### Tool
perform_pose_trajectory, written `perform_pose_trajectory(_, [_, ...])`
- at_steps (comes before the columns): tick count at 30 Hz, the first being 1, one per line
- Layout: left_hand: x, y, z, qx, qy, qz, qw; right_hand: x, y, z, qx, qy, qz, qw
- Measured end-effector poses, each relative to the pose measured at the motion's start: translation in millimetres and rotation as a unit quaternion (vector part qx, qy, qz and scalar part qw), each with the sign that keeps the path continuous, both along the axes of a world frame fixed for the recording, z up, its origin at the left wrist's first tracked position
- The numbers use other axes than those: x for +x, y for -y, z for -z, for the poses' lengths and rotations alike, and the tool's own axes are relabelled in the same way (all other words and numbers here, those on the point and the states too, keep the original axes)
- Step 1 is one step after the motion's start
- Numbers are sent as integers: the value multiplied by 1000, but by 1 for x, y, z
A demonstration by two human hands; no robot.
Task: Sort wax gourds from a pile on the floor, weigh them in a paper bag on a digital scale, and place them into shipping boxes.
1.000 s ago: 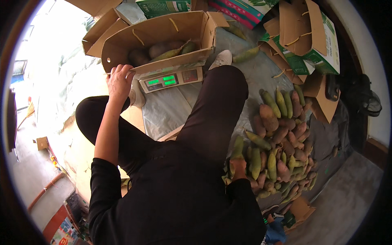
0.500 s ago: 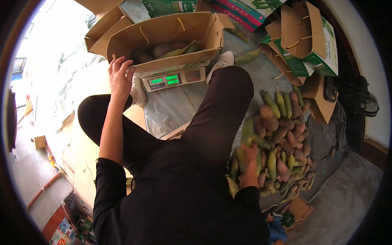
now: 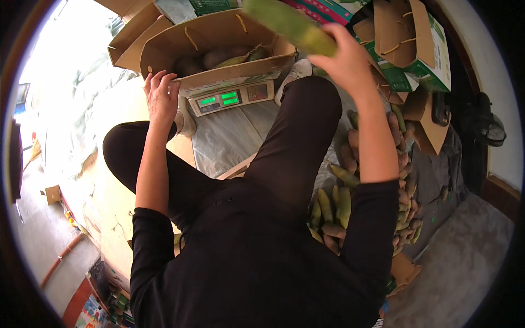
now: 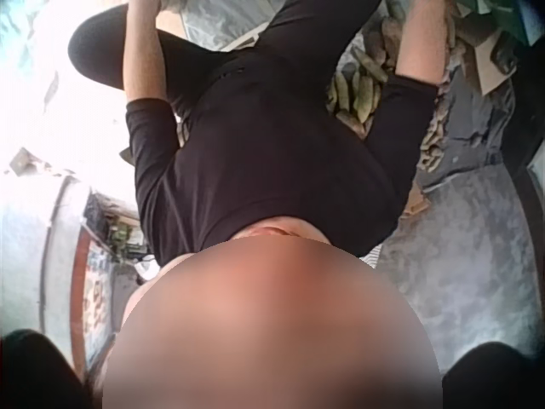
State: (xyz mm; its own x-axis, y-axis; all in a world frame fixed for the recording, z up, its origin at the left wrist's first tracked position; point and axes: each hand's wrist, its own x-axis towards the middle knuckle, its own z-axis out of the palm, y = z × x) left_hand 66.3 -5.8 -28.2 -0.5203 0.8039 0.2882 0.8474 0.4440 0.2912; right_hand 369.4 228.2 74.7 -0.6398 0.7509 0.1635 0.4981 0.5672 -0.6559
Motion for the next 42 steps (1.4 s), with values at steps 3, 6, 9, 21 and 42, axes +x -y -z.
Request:
perform_pose_trajectory(3, [0, -1, -2, -4, -1, 2, 1000, -67, -2, 8, 47, 20, -74, 996])
perform_pose_trajectory(6, [0, -2, -1, -4, 0, 6, 1000, -117, 7, 17, 70, -20, -130, 989])
perform_pose_trajectory(9, [-3, 2, 1, -5, -8, 7, 1000, -124, 9, 19, 38, -82, -130, 987])
perform_pose_trajectory(21, [-2, 1, -3, 11, -17, 11, 1000, 111, 16, 141, -178, -156, 195, 952])
perform_pose_trajectory(42, [-13, -3, 14, 56, -17, 3, 998, 456, 302, 313, -349, 510, 348, 704])
